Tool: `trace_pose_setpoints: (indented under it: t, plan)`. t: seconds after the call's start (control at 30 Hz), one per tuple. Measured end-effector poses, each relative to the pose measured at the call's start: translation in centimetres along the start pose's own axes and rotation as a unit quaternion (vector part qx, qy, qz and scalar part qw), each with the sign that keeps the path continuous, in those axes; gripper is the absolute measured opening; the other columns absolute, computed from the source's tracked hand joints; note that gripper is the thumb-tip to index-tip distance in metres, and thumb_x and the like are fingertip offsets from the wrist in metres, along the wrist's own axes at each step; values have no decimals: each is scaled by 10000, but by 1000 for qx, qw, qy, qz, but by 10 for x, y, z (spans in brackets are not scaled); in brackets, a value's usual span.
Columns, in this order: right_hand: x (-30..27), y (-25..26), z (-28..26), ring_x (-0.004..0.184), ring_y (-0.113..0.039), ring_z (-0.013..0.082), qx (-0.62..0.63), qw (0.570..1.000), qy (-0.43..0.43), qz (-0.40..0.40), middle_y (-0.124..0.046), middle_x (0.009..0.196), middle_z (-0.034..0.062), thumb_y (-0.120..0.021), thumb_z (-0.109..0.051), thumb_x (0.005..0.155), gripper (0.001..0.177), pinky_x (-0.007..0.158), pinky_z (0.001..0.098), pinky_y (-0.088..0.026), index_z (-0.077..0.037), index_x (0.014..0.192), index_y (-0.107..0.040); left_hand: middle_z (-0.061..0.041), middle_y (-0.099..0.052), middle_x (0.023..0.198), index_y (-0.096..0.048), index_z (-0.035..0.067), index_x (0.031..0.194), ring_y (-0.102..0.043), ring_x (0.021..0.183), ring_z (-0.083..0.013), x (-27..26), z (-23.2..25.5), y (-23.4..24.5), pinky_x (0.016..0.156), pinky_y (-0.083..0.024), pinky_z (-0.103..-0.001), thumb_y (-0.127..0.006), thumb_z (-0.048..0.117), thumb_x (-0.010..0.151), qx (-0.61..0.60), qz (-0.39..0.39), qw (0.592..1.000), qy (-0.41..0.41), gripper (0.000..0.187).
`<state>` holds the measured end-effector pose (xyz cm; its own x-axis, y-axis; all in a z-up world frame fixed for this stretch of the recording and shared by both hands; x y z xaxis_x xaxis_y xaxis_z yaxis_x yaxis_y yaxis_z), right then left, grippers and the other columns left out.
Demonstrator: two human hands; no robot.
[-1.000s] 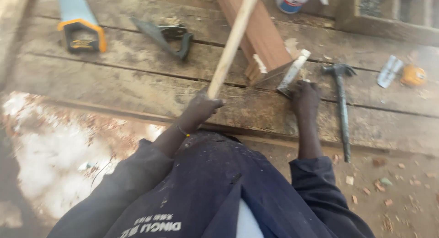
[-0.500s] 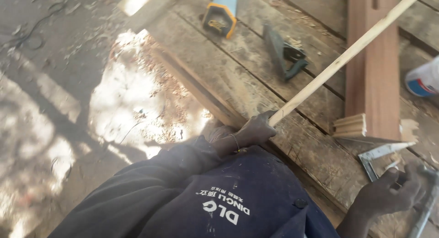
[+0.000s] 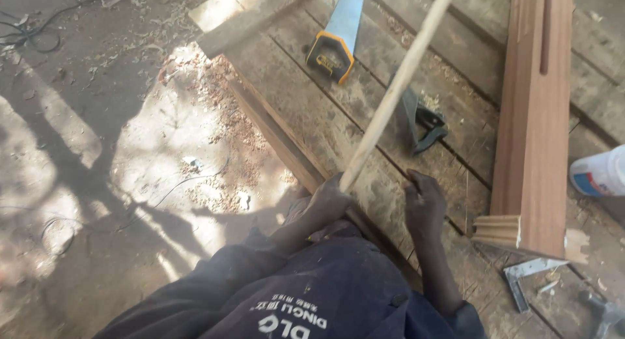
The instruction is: Measuring a wooden piece with a square and then sawing it to length on a workbench.
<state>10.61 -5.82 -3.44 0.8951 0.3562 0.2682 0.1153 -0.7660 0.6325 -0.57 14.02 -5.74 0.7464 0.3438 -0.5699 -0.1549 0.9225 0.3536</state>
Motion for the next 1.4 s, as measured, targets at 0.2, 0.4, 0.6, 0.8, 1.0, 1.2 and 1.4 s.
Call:
trace_pose_setpoints:
  t: [0.2, 0.4, 0.6, 0.8, 1.0, 1.2, 1.4]
  plan:
    - [97, -72, 32, 1223, -484, 412, -154, 987, -12, -43, -532, 1323, 208, -690, -120, 933, 473, 953, 536, -466, -36, 1388, -592, -158, -683, 922, -589, 144, 1348, -644, 780, -314, 26, -17, 37, 661, -509, -425, -444, 131, 725, 10, 12, 999, 38, 640]
    - [166, -98, 62, 1179, -504, 471, -243, 967, -46, -56, -554, 1294, 264, -699, -143, 830, 731, 910, 607, -419, -68, 1510, -442, -111, -692, 887, -520, 126, 1219, -713, 774, -276, 47, -18, 43, 648, -591, -412, -537, 146, 907, -10, -30, 999, -7, 313]
    - [176, -68, 72, 1173, -528, 509, -248, 958, -140, -28, -548, 1301, 298, -539, -266, 955, 588, 926, 620, -435, -65, 1507, -505, -182, -678, 1101, -411, 184, 1216, -678, 949, -403, 70, -39, 54, 771, -489, -542, -568, 205, 784, 30, -43, 996, 69, 461]
    - [229, -126, -37, 704, -445, 296, -223, 970, 90, 28, -503, 769, 136, -558, -21, 965, 177, 656, 442, -339, -40, 1103, -666, -169, -632, 1246, -375, 174, 1244, -648, 1063, -414, 113, -92, 30, 821, -490, -554, -608, 287, 787, 42, -92, 991, 86, 525]
    - [249, -305, -95, 1378, -441, 373, -181, 940, 159, -240, -513, 1418, 208, -618, -12, 885, 543, 1063, 452, -468, 11, 1418, -518, -192, -625, 1186, -354, 176, 1217, -640, 1040, -434, 106, -102, 23, 798, -474, -581, -612, 317, 839, 28, -132, 988, 81, 479]
    - [261, -352, -77, 1256, -592, 316, -269, 923, 169, -216, -565, 1315, 166, -563, -161, 1010, 381, 1047, 440, -490, -87, 1384, -569, -199, -607, 1201, -350, 196, 1252, -626, 1130, -448, 111, -96, 29, 881, -473, -616, -588, 367, 911, 1, -126, 990, 60, 450]
    - [276, -318, -62, 1221, -582, 476, -143, 958, 177, -174, -552, 1292, 273, -733, -272, 938, 667, 1009, 538, -509, -61, 1521, -486, -259, -597, 1203, -330, 147, 1308, -620, 1168, -498, 62, -20, 75, 949, -491, -649, -536, 276, 938, 9, -107, 993, 41, 444]
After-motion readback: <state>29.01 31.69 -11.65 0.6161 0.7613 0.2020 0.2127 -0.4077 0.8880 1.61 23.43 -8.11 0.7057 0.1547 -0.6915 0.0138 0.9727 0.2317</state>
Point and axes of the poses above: each hand's wrist, its own x-axis towards the middle knuckle, its own y-axis out of the back of the hand, z = x × y, the point moved 7 cm from there along x, towards the middle knuckle
